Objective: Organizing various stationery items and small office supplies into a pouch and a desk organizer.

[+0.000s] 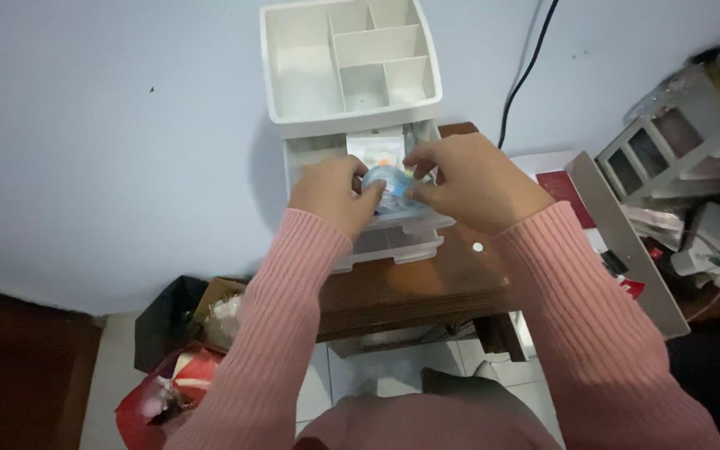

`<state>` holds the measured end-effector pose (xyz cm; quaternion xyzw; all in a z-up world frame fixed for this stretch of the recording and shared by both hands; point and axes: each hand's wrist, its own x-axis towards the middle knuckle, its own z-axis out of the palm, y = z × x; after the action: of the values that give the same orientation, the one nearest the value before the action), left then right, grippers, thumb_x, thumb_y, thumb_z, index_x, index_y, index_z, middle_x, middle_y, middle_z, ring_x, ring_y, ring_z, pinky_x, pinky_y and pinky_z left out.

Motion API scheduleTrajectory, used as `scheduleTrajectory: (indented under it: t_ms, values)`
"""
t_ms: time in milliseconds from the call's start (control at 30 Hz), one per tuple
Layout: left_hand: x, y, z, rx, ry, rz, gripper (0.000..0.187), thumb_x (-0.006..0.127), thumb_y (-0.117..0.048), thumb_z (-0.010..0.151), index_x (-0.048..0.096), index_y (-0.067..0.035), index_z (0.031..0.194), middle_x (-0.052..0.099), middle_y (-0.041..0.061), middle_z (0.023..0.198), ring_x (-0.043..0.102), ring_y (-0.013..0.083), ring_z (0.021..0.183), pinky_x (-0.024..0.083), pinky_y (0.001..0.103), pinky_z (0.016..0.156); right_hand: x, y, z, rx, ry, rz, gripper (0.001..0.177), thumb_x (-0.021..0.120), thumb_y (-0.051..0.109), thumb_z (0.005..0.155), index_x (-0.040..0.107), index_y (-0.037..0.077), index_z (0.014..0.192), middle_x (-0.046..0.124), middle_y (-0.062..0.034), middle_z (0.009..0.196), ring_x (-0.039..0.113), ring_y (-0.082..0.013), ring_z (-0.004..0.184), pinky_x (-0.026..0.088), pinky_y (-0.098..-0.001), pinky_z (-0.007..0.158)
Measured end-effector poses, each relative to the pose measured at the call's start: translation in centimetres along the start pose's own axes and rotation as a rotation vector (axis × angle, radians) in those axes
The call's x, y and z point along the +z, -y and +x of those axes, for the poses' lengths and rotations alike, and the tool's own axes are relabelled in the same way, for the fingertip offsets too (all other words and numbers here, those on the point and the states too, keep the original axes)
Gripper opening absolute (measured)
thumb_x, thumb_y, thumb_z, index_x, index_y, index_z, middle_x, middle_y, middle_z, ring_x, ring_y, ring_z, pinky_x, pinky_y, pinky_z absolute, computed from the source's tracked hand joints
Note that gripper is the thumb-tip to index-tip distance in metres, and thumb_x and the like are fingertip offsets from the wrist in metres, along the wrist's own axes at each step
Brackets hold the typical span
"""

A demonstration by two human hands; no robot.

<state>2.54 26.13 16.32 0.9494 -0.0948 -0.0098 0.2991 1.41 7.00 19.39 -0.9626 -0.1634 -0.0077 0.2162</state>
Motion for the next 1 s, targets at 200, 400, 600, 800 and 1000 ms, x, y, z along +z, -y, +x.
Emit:
scheduleTrajectory:
  t_ms: [200,400,600,800,1000]
  values:
    - [0.2,0.6,0.3,-0.014,0.061,-0.167,0.034,0.072,-0.033,0.089,0.07,-0.004,0.107,0.077,0.012,0.098,0.075,0.0234,0.088,0.058,0.038,0.079,0.2,0.7,0.1,0.082,0.031,0.018,0.041,0.079,0.023,0.081,0.074,0.006,0.118,0.075,-0.0158,0.102,0.072,-0.0287,0.092,0.057,-0.0395,0.083]
    - [1.0,1.8,1.1,0.021,0.109,-0.32,0.035,0.071,-0.027,0.09,0.065,-0.001,0.113,0.077,0.015,0.098,0.076,0.022,0.091,0.061,0.034,0.079,0.5,-0.3,0.3,0.056,-0.019,0.065,0.043,0.08,0.023,0.078,0.074,0.007,0.117,0.073,-0.0122,0.098,0.07,-0.0247,0.089,0.057,-0.0368,0.081]
    - [1.2,2.8,1.2,0.136,0.016,-0.555,0.034,0.067,-0.019,0.092,0.06,0.0,0.119,0.075,0.014,0.104,0.074,0.02,0.089,0.061,0.034,0.076,0.3,-1.5,0.2,-0.063,-0.08,0.188,0.051,0.083,0.032,0.079,0.07,0.005,0.12,0.066,-0.0095,0.107,0.065,-0.0222,0.094,0.054,-0.0355,0.082]
    - [-0.9,1.4,1.6,0.122,-0.107,-0.853,0.032,0.06,-0.019,0.1,0.061,-0.001,0.125,0.076,0.014,0.109,0.073,0.0183,0.092,0.06,0.031,0.074,-0.4,-0.6,-0.5,0.161,-0.02,0.617,0.039,0.076,0.036,0.091,0.073,0.003,0.11,0.067,-0.0114,0.091,0.062,-0.0173,0.078,0.054,-0.0311,0.074]
    - [-1.1,-0.7,1.6,0.033,-0.084,-1.147,0.035,0.055,-0.018,0.099,0.057,0.004,0.125,0.072,0.015,0.108,0.075,0.0235,0.09,0.066,0.037,0.066,-1.3,0.4,-1.6,0.245,-0.082,1.117,0.033,0.061,0.028,0.098,0.065,0.001,0.117,0.073,-0.0071,0.098,0.075,-0.0152,0.083,0.064,-0.0287,0.078]
